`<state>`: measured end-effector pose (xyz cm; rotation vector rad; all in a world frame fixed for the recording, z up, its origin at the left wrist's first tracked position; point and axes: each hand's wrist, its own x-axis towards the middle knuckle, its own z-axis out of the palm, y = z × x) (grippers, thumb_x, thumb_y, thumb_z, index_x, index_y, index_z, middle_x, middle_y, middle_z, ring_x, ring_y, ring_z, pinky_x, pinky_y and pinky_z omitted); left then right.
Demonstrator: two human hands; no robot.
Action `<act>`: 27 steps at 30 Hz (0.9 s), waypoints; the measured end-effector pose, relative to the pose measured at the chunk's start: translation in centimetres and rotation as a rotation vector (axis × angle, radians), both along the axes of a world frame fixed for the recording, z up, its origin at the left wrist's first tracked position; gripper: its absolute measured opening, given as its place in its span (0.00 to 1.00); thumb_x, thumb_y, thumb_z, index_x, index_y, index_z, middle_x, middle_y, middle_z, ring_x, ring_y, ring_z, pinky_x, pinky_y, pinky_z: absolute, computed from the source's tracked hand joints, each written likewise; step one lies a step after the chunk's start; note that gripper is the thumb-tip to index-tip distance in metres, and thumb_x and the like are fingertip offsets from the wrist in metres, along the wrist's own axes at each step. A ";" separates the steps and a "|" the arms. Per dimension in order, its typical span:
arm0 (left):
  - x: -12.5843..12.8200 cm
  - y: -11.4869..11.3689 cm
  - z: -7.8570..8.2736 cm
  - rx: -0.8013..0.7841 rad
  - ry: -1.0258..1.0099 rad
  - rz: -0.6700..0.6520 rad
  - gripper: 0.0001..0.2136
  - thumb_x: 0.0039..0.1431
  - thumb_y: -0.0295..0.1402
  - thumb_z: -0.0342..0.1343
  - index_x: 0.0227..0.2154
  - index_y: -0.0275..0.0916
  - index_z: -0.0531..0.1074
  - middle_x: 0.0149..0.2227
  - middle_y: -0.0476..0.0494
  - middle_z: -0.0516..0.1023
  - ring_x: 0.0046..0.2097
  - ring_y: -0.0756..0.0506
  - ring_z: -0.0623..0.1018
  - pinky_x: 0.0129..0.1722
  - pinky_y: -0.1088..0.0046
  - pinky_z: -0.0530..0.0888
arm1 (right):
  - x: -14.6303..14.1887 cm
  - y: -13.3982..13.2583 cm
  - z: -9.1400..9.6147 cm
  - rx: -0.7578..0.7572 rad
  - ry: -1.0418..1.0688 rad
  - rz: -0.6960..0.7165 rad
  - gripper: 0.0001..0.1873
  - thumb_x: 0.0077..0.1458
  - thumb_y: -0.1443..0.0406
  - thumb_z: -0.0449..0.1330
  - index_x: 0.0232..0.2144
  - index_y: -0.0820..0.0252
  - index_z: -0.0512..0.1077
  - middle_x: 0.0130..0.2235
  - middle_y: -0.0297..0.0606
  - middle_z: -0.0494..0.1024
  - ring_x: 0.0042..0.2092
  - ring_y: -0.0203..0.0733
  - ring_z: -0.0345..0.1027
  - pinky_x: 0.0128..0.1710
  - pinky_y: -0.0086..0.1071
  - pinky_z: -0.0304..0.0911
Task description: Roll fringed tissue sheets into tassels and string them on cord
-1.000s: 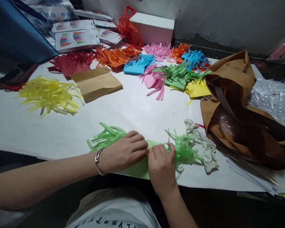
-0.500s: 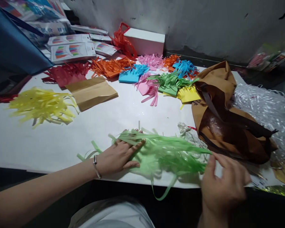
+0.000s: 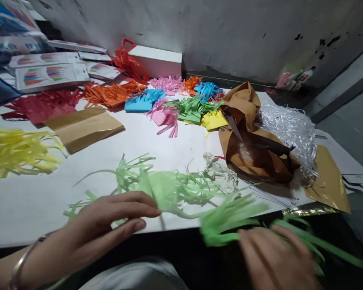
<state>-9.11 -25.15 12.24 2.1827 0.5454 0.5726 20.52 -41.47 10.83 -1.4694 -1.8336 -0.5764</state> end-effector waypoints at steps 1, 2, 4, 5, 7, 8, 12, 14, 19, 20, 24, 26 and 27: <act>1.2 -0.8 0.7 -0.057 -0.028 -0.039 0.13 0.69 0.30 0.48 0.48 0.44 0.76 0.46 0.43 0.80 0.44 0.47 0.79 0.43 0.74 0.76 | -1.1 0.3 0.4 -0.112 -0.110 0.124 0.15 0.68 0.66 0.52 0.43 0.51 0.79 0.38 0.34 0.84 0.41 0.35 0.77 0.56 0.35 0.62; 2.4 -1.4 1.1 -0.136 -0.030 -0.079 0.13 0.68 0.31 0.50 0.49 0.43 0.76 0.47 0.42 0.80 0.45 0.46 0.79 0.46 0.73 0.75 | -2.2 0.7 0.7 -0.150 -0.186 0.225 0.17 0.68 0.71 0.49 0.42 0.56 0.79 0.37 0.37 0.84 0.42 0.37 0.77 0.58 0.37 0.60; 4.5 -2.0 1.1 -0.411 0.025 -0.174 0.10 0.66 0.33 0.54 0.43 0.39 0.78 0.40 0.42 0.81 0.40 0.47 0.78 0.41 0.73 0.74 | -4.1 1.6 0.9 -0.140 -0.201 0.322 0.15 0.67 0.74 0.51 0.42 0.66 0.78 0.37 0.41 0.83 0.44 0.40 0.77 0.58 0.42 0.60; 5.3 -2.1 0.7 -0.600 0.054 -0.218 0.09 0.64 0.35 0.56 0.38 0.37 0.79 0.35 0.44 0.80 0.34 0.49 0.75 0.35 0.75 0.72 | -4.8 1.9 0.8 -0.116 -0.162 0.336 0.12 0.65 0.75 0.53 0.42 0.69 0.77 0.37 0.43 0.83 0.44 0.40 0.76 0.56 0.43 0.61; 6.3 -2.2 -0.5 -0.994 0.070 -0.276 0.11 0.59 0.39 0.61 0.30 0.35 0.77 0.28 0.47 0.77 0.24 0.54 0.66 0.23 0.79 0.63 | -5.8 2.3 0.4 -0.059 -0.037 0.333 0.08 0.62 0.76 0.59 0.42 0.71 0.76 0.37 0.43 0.82 0.43 0.41 0.75 0.53 0.43 0.65; 6.5 -2.3 -1.2 -1.156 0.048 -0.276 0.13 0.56 0.41 0.64 0.28 0.34 0.75 0.27 0.48 0.76 0.22 0.55 0.63 0.21 0.80 0.59 | -6.0 2.3 0.1 -0.032 0.030 0.321 0.08 0.59 0.76 0.61 0.42 0.71 0.76 0.36 0.43 0.81 0.42 0.40 0.75 0.52 0.43 0.67; 6.6 -3.2 -3.0 -1.383 -0.109 -0.186 0.17 0.44 0.42 0.72 0.26 0.33 0.74 0.24 0.51 0.71 0.22 0.56 0.61 0.21 0.80 0.57 | -6.6 2.1 -1.4 -0.002 0.299 0.280 0.10 0.57 0.78 0.62 0.40 0.65 0.76 0.34 0.39 0.78 0.38 0.38 0.74 0.47 0.39 0.71; 6.9 -3.8 -3.4 -1.290 -0.186 -0.135 0.16 0.44 0.41 0.73 0.25 0.33 0.76 0.23 0.51 0.69 0.24 0.55 0.64 0.23 0.79 0.60 | -7.1 1.8 -2.3 -0.049 0.463 0.275 0.10 0.59 0.77 0.59 0.41 0.62 0.76 0.35 0.38 0.78 0.39 0.38 0.74 0.45 0.37 0.72; 8.1 -4.4 -3.5 -0.884 -0.283 0.008 0.17 0.49 0.44 0.70 0.24 0.33 0.78 0.27 0.45 0.75 0.30 0.50 0.73 0.32 0.76 0.70 | -8.2 0.9 -4.5 -0.037 0.747 0.187 0.14 0.58 0.72 0.63 0.46 0.58 0.76 0.40 0.39 0.78 0.40 0.41 0.76 0.39 0.31 0.75; 8.2 -4.4 -3.5 -0.877 -0.246 -0.006 0.18 0.51 0.46 0.68 0.25 0.32 0.79 0.27 0.44 0.75 0.28 0.50 0.73 0.31 0.75 0.70 | -8.2 0.7 -4.9 -0.029 0.764 0.169 0.15 0.57 0.72 0.64 0.46 0.57 0.76 0.39 0.38 0.78 0.39 0.40 0.76 0.37 0.30 0.75; 8.4 -3.8 -2.7 -0.706 -0.036 -0.128 0.17 0.59 0.45 0.62 0.31 0.33 0.79 0.24 0.44 0.76 0.25 0.50 0.74 0.26 0.77 0.70 | -7.5 0.0 -5.8 -0.055 0.722 0.185 0.19 0.57 0.76 0.61 0.48 0.54 0.76 0.37 0.36 0.78 0.37 0.37 0.76 0.34 0.27 0.73; 8.5 -3.5 -2.0 -0.392 -0.028 -0.154 0.10 0.63 0.37 0.60 0.34 0.34 0.79 0.28 0.44 0.78 0.29 0.49 0.76 0.30 0.78 0.71 | -7.1 -0.2 -6.2 -0.064 0.662 0.152 0.21 0.58 0.76 0.61 0.51 0.54 0.74 0.37 0.37 0.79 0.38 0.38 0.76 0.37 0.28 0.73; 8.6 -3.5 -1.7 -0.243 -0.048 -0.182 0.07 0.64 0.32 0.58 0.35 0.35 0.78 0.30 0.43 0.79 0.32 0.49 0.76 0.33 0.79 0.71 | -6.9 -0.2 -6.3 -0.061 0.645 0.122 0.21 0.58 0.76 0.60 0.52 0.54 0.73 0.38 0.37 0.80 0.38 0.38 0.76 0.39 0.28 0.73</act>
